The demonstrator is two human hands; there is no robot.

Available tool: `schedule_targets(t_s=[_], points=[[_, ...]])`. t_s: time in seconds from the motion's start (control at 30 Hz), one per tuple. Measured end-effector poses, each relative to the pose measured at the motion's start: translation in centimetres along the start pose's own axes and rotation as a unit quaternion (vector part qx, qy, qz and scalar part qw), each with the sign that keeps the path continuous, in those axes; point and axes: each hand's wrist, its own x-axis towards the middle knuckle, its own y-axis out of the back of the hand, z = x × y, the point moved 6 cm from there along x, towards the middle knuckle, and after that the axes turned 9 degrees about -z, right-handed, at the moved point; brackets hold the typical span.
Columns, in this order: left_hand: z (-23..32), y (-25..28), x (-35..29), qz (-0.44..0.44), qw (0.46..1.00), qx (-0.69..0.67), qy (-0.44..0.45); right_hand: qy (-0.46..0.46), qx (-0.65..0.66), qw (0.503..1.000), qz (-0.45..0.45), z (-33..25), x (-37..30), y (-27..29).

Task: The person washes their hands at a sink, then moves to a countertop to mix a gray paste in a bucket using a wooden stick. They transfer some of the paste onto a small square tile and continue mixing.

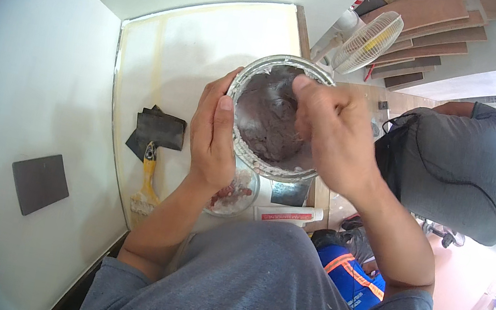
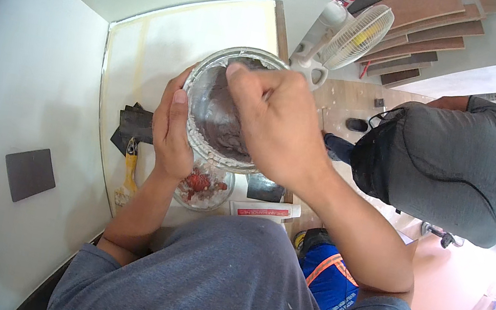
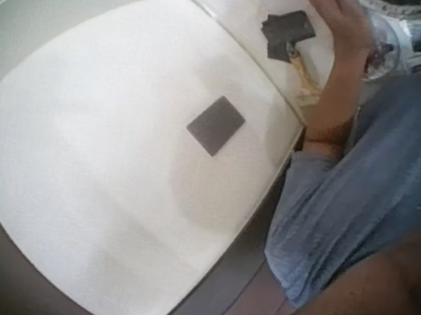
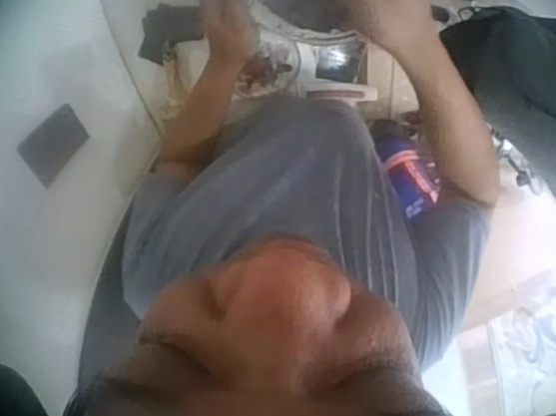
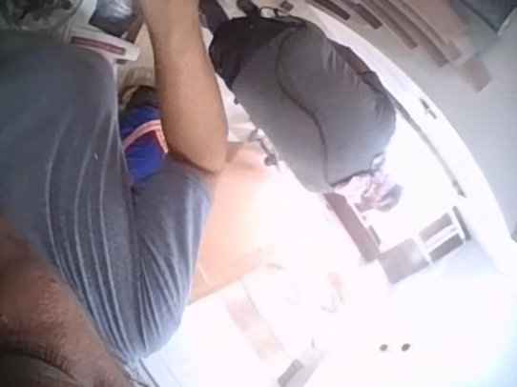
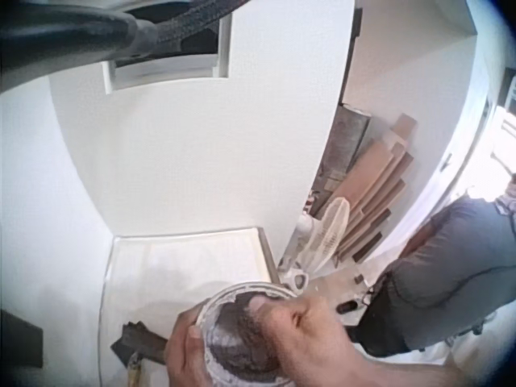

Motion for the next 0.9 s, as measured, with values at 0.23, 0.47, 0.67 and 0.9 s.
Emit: schedule_targets(t_s=[0.23, 0.47, 0.67, 0.9], points=[[0.6, 0.2, 0.2, 0.004, 1.000, 0.013, -0.019, 0.153, 0.089, 0.984, -0.031, -1.8, 2.1, -1.2], [1.1, 0.6, 0.1, 0.003, 0.999, 0.029, -0.013, 0.187, -0.053, 0.978, -0.082, -0.2, 4.1, -3.4], [0.6, 0.6, -0.1, 0.002, 0.999, 0.035, -0.014, 0.063, -0.108, 0.992, 0.014, 0.8, 2.1, -0.5], [0.5, 0.5, -0.1, 0.007, 1.000, 0.022, -0.020, -0.018, 0.005, 0.997, 0.081, 0.4, -0.3, -0.1]])
